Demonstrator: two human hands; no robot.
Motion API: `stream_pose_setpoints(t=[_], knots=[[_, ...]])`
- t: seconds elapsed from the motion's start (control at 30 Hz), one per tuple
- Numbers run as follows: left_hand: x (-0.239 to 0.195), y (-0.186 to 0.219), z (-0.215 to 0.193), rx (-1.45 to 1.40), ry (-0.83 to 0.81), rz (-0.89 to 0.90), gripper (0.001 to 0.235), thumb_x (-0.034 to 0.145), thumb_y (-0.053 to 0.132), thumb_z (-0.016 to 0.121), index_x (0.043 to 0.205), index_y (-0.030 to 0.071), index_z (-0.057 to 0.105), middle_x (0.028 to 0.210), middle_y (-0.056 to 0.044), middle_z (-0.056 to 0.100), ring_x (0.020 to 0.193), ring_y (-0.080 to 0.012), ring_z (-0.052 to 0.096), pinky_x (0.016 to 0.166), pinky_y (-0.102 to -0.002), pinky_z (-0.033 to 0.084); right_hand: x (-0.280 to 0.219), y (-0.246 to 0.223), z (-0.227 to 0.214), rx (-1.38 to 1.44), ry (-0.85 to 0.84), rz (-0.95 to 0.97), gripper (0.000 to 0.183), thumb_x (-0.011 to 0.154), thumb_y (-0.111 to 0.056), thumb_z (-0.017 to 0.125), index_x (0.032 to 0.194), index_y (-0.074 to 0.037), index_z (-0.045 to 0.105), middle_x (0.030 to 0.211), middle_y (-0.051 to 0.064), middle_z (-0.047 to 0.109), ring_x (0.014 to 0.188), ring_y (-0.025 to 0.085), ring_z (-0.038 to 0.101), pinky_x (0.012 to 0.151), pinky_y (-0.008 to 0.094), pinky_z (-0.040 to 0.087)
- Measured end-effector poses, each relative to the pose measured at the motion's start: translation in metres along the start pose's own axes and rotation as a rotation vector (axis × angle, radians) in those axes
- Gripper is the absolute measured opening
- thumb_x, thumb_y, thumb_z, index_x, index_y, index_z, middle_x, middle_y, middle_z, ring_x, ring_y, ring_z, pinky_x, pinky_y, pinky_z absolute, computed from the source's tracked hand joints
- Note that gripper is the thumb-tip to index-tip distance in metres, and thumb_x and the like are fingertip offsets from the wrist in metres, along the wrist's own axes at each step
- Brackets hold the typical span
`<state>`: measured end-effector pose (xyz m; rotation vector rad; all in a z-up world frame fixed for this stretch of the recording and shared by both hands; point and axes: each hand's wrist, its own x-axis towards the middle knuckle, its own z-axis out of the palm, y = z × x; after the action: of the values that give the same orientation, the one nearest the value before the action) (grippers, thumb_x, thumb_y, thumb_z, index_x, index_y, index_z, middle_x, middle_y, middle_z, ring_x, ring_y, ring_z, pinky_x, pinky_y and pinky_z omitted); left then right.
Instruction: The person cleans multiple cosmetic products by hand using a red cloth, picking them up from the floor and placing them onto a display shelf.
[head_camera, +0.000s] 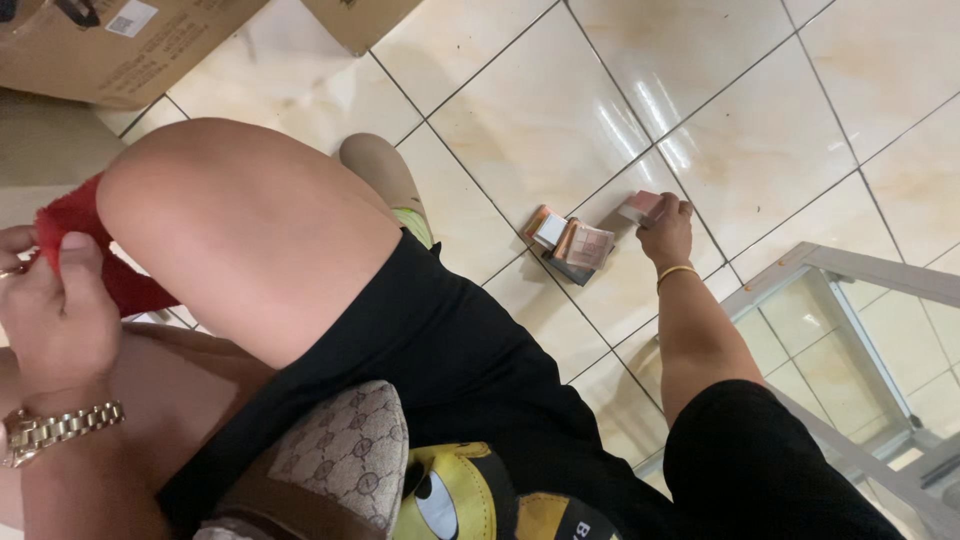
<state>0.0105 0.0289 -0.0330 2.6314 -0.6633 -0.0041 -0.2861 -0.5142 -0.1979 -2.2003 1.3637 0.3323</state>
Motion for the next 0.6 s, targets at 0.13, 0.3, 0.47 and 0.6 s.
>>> stream_pose_setpoints(t=[0.13, 0.3, 0.47, 0.6], knots=[[0.007, 0.005, 0.004, 0.055, 0.082, 0.116, 0.037, 0.115, 0.005, 0.046, 0.112, -0.022, 0.071, 0.121, -0.034, 0.047, 0.117, -0.0439, 0.048, 0.106, -0.049, 0.038, 0.005, -0.025, -0.023, 0.011, 0.031, -0.03, 0.079, 0.068, -0.026, 0.076, 0.13, 0.003, 0.038, 0.126, 0.016, 0.04, 0.124, 0.027, 0.037, 0.095, 0.04, 0.044], [0.017, 0.017, 0.005, -0.154, 0.139, 0.052, 0.038, 0.113, 0.012, 0.042, 0.099, -0.018, 0.062, 0.116, -0.027, 0.04, 0.112, -0.0404, 0.043, 0.104, -0.048, 0.032, -0.017, -0.088, -0.07, 0.509, -0.068, -0.089, 0.06, 0.068, -0.017, 0.074, 0.12, -0.005, 0.047, 0.11, 0.007, 0.058, 0.094, 0.014, 0.056, 0.072, 0.029, 0.05], [0.018, 0.033, 0.002, -0.353, 0.161, -0.177, 0.043, 0.107, 0.03, 0.04, 0.112, -0.005, 0.064, 0.115, -0.032, 0.058, 0.114, -0.0458, 0.047, 0.101, -0.051, 0.032, -0.037, -0.173, -0.106, 0.815, -0.216, -0.363, 0.059, 0.068, -0.006, 0.076, 0.119, 0.002, 0.047, 0.104, 0.011, 0.053, 0.093, 0.025, 0.056, 0.076, 0.038, 0.05], [0.03, 0.071, -0.025, -0.61, 0.186, -0.226, 0.038, 0.102, 0.034, 0.048, 0.104, 0.004, 0.07, 0.1, -0.023, 0.067, 0.102, -0.038, 0.06, 0.093, -0.048, 0.041, -0.059, -0.252, -0.119, 0.921, -0.383, -0.666, 0.058, 0.065, -0.001, 0.078, 0.117, 0.002, 0.052, 0.099, 0.008, 0.049, 0.09, 0.028, 0.059, 0.079, 0.041, 0.054]])
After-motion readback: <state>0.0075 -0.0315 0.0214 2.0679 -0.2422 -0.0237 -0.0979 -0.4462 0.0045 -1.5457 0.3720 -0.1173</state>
